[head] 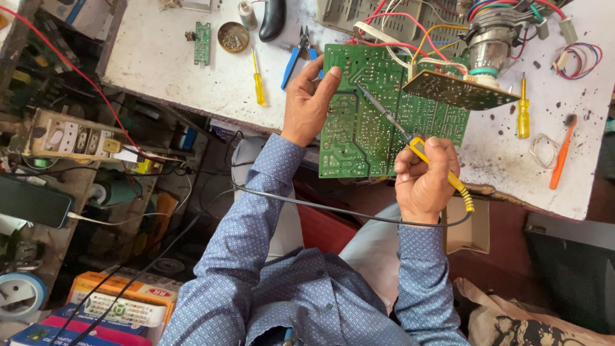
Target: The person holds a green circuit board and uses a soldering iron to work on various solder joints. They also use a toothbrush to clean the board and a magnifying glass to inspect specific areas. The task involves repeated soldering and cleaning actions on the same board.
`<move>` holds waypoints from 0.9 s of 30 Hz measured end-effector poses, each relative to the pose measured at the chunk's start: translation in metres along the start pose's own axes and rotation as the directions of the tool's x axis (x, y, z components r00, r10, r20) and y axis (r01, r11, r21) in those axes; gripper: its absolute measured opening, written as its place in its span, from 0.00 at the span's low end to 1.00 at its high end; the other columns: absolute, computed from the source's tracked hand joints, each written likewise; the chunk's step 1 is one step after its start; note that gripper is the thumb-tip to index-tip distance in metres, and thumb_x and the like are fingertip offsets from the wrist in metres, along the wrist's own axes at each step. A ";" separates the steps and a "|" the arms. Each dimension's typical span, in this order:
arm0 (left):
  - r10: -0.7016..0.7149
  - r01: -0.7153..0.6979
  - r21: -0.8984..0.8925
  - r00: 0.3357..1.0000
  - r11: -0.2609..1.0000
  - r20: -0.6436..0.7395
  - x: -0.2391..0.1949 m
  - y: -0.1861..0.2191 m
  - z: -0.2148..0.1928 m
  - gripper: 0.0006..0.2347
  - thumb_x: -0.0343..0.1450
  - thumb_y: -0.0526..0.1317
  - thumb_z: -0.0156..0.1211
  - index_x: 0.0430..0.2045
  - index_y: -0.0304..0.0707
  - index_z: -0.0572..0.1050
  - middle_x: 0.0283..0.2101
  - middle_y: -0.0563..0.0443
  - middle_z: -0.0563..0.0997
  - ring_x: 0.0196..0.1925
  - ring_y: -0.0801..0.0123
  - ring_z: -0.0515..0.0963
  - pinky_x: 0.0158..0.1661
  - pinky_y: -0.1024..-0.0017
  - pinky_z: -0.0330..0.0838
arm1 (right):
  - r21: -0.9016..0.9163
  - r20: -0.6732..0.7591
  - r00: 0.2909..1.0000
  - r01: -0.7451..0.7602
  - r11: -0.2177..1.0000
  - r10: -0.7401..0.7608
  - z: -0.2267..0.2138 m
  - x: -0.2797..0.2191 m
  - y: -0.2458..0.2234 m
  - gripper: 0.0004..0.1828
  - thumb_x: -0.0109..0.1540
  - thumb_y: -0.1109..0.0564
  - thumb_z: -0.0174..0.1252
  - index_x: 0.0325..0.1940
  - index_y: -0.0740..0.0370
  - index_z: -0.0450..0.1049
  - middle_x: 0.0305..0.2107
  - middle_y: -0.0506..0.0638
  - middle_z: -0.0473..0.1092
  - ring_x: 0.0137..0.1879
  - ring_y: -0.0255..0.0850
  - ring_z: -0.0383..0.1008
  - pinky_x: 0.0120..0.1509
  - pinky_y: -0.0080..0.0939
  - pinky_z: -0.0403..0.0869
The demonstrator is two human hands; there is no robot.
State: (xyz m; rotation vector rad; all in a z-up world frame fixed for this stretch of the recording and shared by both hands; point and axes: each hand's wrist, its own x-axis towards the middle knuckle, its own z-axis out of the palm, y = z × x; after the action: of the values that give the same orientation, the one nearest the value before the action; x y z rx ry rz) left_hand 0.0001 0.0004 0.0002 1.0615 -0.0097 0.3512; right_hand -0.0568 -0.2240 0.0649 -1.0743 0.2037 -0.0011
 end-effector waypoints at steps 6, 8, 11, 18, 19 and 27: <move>-0.001 0.002 -0.020 1.000 1.000 0.021 0.001 0.001 -0.001 0.18 0.79 0.36 0.58 0.62 0.23 0.70 0.52 0.48 0.82 0.51 0.76 0.80 0.51 0.77 0.75 | -0.019 0.010 0.999 0.051 0.999 -0.050 0.001 -0.008 0.004 0.07 0.68 0.55 0.54 0.40 0.59 0.66 0.23 0.54 0.70 0.25 0.41 0.71 0.24 0.33 0.64; -0.008 0.008 -0.009 0.999 1.000 0.032 0.001 0.002 -0.003 0.17 0.80 0.36 0.57 0.62 0.23 0.70 0.52 0.48 0.82 0.51 0.76 0.80 0.51 0.77 0.75 | -0.047 0.041 0.995 0.094 0.994 -0.093 0.001 -0.012 0.006 0.08 0.69 0.55 0.55 0.40 0.60 0.66 0.23 0.55 0.70 0.25 0.41 0.70 0.25 0.33 0.64; -0.008 0.009 -0.007 0.999 1.000 0.053 0.001 0.004 -0.003 0.17 0.80 0.36 0.57 0.62 0.24 0.70 0.53 0.48 0.82 0.52 0.76 0.79 0.52 0.78 0.74 | -0.088 0.067 0.988 0.143 0.986 -0.137 0.000 -0.017 0.008 0.09 0.70 0.55 0.55 0.40 0.61 0.66 0.24 0.56 0.70 0.25 0.40 0.70 0.25 0.34 0.64; -0.003 0.003 0.002 0.998 1.000 0.056 -0.001 0.007 -0.002 0.17 0.80 0.37 0.57 0.61 0.23 0.71 0.52 0.49 0.82 0.51 0.77 0.79 0.52 0.78 0.74 | -0.082 0.089 0.983 0.166 0.983 -0.159 0.004 -0.024 0.010 0.09 0.70 0.54 0.55 0.41 0.60 0.65 0.25 0.55 0.71 0.26 0.40 0.71 0.26 0.33 0.65; -0.006 0.006 0.001 0.998 1.000 0.055 0.000 0.007 -0.002 0.17 0.80 0.37 0.57 0.61 0.23 0.71 0.52 0.49 0.82 0.51 0.77 0.79 0.51 0.78 0.74 | -0.079 0.091 0.983 0.167 0.983 -0.160 0.004 -0.024 0.010 0.09 0.70 0.54 0.55 0.41 0.61 0.66 0.25 0.56 0.71 0.26 0.40 0.71 0.26 0.34 0.65; -0.005 0.004 0.006 0.999 1.000 0.054 -0.001 0.002 -0.004 0.19 0.79 0.37 0.58 0.63 0.24 0.69 0.52 0.49 0.82 0.51 0.77 0.79 0.52 0.78 0.74 | -0.035 0.049 0.986 0.163 0.986 -0.161 0.002 -0.022 0.008 0.07 0.69 0.56 0.55 0.42 0.62 0.68 0.26 0.57 0.72 0.26 0.43 0.71 0.28 0.35 0.67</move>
State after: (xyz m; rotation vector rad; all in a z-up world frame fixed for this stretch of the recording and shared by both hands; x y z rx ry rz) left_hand -0.0025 0.0046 -0.0002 1.0764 -0.0551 0.3182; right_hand -0.0788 -0.2166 0.0624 -1.1259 0.0745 -0.1184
